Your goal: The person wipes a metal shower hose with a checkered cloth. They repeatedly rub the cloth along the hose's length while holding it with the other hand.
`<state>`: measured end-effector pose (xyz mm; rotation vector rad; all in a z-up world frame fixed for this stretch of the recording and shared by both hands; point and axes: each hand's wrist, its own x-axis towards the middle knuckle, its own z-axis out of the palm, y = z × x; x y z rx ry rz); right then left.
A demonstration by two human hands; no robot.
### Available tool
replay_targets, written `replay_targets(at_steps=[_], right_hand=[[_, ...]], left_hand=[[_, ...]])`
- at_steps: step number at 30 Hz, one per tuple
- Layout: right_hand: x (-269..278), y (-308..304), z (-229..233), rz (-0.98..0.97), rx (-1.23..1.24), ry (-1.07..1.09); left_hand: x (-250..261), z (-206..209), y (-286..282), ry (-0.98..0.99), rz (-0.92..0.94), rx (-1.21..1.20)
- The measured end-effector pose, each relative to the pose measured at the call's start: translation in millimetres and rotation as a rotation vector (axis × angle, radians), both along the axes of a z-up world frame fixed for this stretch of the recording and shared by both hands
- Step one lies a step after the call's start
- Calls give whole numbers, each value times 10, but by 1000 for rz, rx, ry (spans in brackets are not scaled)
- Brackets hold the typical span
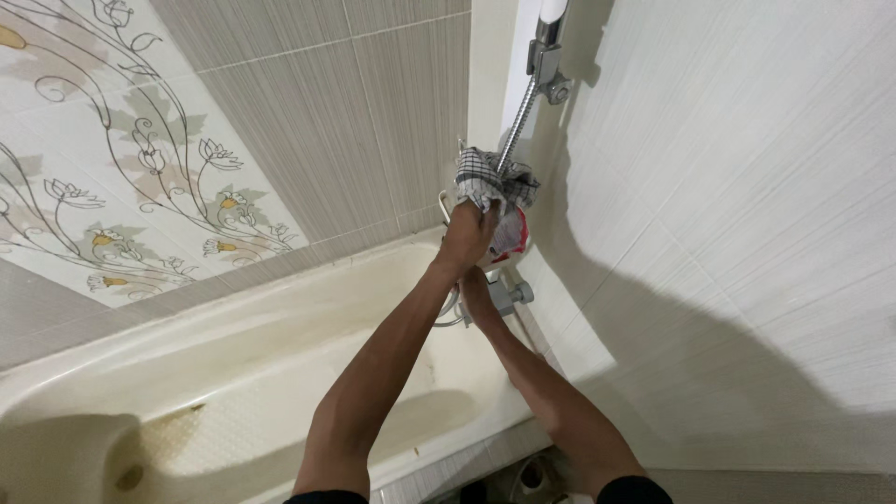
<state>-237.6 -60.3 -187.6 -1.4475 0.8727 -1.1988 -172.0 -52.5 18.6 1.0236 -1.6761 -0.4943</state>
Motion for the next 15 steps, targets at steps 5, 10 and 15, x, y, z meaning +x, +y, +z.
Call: replay_targets(at_steps=[5, 10, 15], right_hand=[[188, 152, -231, 32, 54, -131], [271, 416, -299, 9, 264, 84], [426, 654, -252, 54, 194, -113]], left_hand=[[130, -283, 53, -41, 28, 45], [215, -291, 253, -37, -9, 50], [322, -353, 479, -60, 18, 138]])
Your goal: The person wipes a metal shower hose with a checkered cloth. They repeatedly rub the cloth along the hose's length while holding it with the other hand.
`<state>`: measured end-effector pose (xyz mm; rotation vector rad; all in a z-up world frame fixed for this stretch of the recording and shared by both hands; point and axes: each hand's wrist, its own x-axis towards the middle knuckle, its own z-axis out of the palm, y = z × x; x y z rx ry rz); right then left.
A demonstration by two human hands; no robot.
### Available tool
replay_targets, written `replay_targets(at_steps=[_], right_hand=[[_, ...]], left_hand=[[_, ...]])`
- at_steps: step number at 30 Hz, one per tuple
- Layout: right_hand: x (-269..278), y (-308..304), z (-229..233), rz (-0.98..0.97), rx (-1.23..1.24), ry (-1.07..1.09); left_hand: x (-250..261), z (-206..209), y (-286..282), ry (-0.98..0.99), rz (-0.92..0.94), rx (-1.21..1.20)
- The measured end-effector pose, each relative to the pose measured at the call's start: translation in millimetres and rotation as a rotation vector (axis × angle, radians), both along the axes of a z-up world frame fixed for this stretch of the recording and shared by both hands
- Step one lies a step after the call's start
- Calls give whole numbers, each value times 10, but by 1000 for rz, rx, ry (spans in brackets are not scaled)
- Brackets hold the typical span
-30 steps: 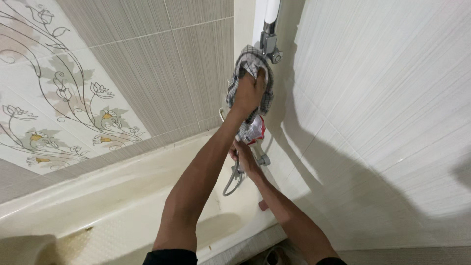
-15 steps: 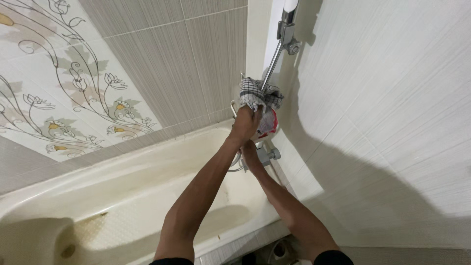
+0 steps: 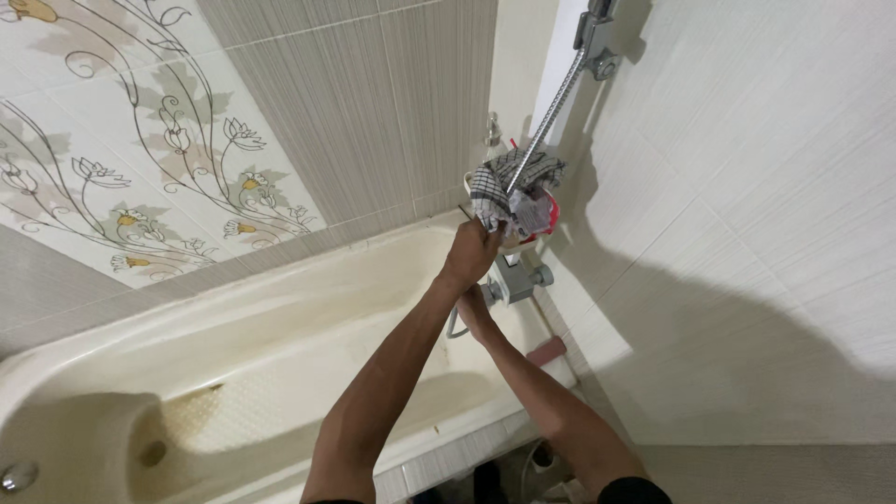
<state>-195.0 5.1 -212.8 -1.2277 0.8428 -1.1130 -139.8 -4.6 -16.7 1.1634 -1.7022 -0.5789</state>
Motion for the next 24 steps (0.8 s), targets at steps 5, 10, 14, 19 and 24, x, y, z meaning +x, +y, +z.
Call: replay_targets(at_steps=[5, 10, 14, 19, 24], right_hand=[[178, 293, -33, 19, 97, -66], [358, 536, -67, 66, 52, -213], [454, 624, -38, 10, 51, 98], [623, 519, -428, 10, -35, 454], [749, 628, -539, 23, 65, -23]], left_hand=[[204, -227, 155, -30, -11, 37], [372, -527, 313, -51, 18, 57], [544, -715, 426, -74, 41, 71], [732, -801, 623, -31, 32, 169], [847, -779, 836, -10, 1, 269]])
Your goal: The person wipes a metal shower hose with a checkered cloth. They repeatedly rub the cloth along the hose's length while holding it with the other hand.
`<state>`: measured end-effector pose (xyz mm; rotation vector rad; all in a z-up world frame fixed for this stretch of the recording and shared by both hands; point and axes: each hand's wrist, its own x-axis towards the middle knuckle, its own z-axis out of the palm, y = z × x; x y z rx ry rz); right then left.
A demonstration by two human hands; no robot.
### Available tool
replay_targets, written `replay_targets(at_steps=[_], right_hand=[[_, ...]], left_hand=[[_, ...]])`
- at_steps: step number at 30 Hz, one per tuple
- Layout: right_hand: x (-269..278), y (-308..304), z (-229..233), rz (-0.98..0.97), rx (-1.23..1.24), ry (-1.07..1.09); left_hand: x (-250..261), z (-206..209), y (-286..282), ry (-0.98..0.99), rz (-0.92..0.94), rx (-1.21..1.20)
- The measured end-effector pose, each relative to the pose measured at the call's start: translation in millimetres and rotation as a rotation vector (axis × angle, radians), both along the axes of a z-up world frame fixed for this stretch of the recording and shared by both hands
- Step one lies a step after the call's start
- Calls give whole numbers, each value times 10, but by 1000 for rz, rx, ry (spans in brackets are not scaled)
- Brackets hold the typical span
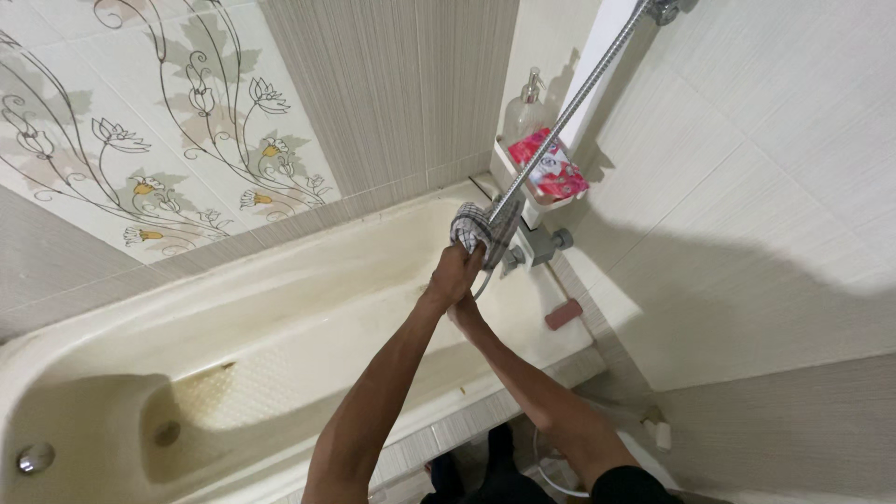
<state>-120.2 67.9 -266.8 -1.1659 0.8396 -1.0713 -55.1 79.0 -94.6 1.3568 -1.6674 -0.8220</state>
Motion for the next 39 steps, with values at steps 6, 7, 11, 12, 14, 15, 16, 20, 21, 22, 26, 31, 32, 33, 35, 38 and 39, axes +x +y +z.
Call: replay_targets(at_steps=[6, 7, 11, 12, 14, 15, 16, 20, 21, 22, 26, 31, 32, 33, 35, 38, 39], right_hand=[[-167, 158, -103, 26, -81, 549], [-167, 177, -106, 19, -96, 588], [-129, 202, -86, -5, -384, 549], [-118, 248, -117, 33, -285, 362], [-1, 236, -80, 90, -31, 154], [45, 219, -53, 99, 48, 121], [84, 225, -38, 118, 124, 108], [82, 357, 157, 259, 40, 461], [71, 382, 219, 280, 56, 444], [70, 424, 264, 296, 86, 419], [-65, 360, 423, 370, 62, 321], [-478, -106, 653, 67, -136, 417], [-561, -224, 725, -37, -120, 272], [-675, -380, 844, -139, -103, 126], [-869, -676, 1207, -189, -131, -267], [-1219, -729, 1741, -90, -350, -244], [-1239, -739, 1865, -47, -304, -264]], left_hand=[[74, -297, 90, 0, 21, 87], [101, -376, 99, 17, 20, 56], [170, -578, 71, 14, 56, -44], [173, -572, 50, -4, 76, -65], [181, -459, 27, -3, 56, 24], [174, -358, 23, -3, 45, 70], [167, -239, 19, -14, 38, 51], [11, 387, -213, 87, 2, -30], [-55, 565, -309, 82, -17, -164], [-129, 748, -401, 77, -37, -297], [-599, 1487, -702, 153, -2, -276], [-975, 1845, -819, 187, -64, -275], [-995, 1814, -823, 178, -76, -239], [-1015, 1778, -851, 169, -88, -203], [-1007, 1675, -928, 224, -66, -207], [-993, 1549, -1081, 173, 6, -193], [-991, 1540, -1146, 134, 37, -186]])
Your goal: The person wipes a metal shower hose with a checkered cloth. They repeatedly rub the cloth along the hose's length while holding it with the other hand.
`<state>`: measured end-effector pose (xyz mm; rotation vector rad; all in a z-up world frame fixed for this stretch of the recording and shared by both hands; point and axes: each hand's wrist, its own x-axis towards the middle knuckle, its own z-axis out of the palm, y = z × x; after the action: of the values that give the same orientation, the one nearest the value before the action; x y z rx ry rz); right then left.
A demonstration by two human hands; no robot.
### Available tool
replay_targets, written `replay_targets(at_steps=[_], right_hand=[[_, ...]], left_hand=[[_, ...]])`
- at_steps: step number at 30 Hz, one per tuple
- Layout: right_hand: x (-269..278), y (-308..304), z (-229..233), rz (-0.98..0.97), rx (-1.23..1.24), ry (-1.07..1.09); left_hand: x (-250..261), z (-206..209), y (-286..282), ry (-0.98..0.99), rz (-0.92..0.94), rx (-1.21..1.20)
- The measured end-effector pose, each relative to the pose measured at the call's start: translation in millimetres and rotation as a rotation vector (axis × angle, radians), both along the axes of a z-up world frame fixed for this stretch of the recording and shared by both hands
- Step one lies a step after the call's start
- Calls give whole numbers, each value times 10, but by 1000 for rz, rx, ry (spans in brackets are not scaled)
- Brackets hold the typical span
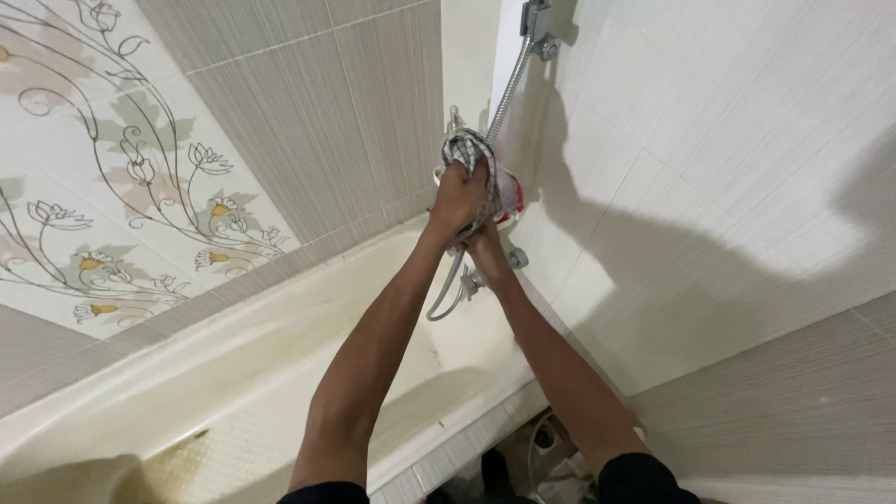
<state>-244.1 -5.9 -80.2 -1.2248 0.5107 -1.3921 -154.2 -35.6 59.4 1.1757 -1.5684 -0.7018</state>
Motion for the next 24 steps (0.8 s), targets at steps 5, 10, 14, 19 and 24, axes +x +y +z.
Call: replay_targets(at_steps=[5, 10, 14, 19, 24], right_hand=[[181, 188, 30, 35, 179, 147], [-5, 321, -64, 123, 180, 75], [-256, 300, -81, 39, 301, 214], [-505, 462, -16, -107, 133, 449], [-346, 599, 198, -122, -55, 336]], left_hand=[[-145, 18, -295, -39, 106, 5], [-346, 100, -346, -56, 333, -360], [-483, 462, -198, -155, 442, -654], [-422, 847, -76, -19, 399, -807], [-231, 1018, -93, 320, 169, -564]])
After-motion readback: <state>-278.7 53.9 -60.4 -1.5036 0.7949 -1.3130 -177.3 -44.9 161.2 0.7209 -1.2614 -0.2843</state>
